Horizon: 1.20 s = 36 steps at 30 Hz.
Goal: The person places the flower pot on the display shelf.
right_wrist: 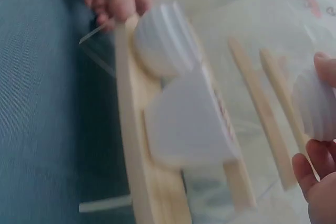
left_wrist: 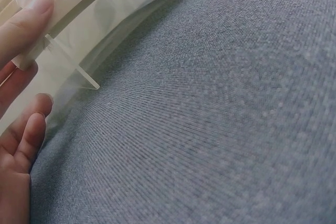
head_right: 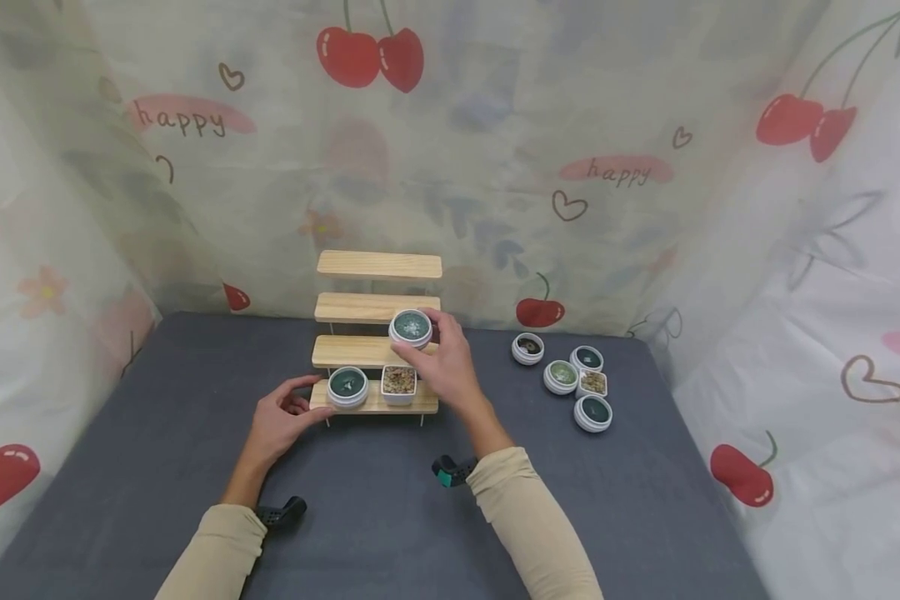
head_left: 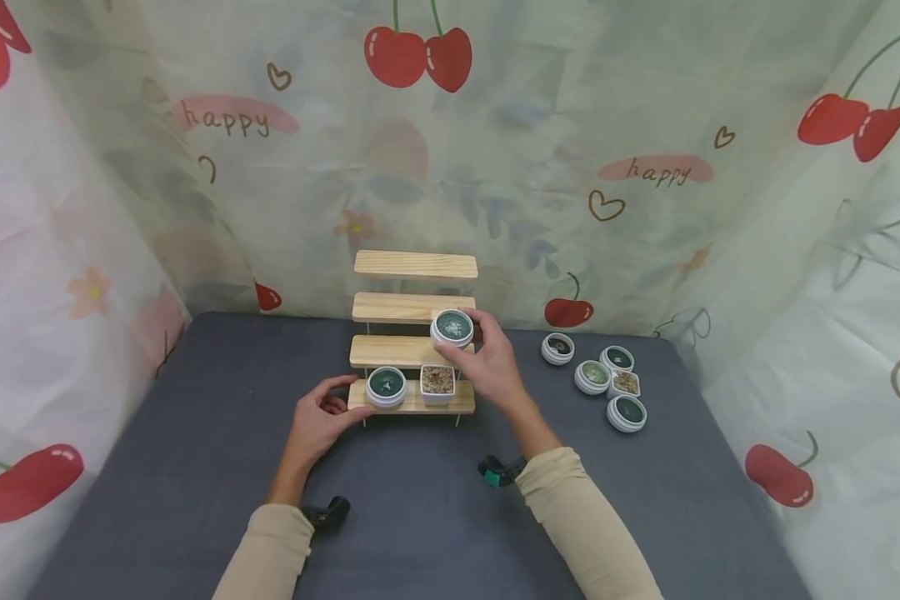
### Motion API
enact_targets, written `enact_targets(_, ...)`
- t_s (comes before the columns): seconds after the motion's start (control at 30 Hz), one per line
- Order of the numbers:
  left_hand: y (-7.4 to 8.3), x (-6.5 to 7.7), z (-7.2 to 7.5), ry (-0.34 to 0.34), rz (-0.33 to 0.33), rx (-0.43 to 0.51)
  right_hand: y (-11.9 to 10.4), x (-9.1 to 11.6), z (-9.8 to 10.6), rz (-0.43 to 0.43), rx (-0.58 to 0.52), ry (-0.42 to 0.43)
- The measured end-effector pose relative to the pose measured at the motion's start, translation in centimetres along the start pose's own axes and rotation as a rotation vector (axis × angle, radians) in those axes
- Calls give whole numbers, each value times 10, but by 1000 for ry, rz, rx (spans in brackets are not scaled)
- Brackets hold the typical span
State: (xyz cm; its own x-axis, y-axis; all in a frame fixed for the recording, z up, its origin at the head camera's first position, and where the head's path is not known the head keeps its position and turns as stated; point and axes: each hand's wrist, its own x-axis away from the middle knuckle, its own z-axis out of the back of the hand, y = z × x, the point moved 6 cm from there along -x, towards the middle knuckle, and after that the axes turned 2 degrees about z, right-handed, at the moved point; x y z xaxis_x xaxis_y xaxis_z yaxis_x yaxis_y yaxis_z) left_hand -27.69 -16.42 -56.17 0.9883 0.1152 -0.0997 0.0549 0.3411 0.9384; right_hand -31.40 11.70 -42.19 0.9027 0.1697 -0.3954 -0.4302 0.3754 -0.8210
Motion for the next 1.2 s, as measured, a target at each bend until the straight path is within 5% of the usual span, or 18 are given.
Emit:
enact_targets(0.7,-3,-1,-1,-12,-3,7,-14,-13,-64,-99,-59,-123)
enact_targets(1.2,-3,-1,0,-15,18,-3,-8,-20,-80,-152,5,-158)
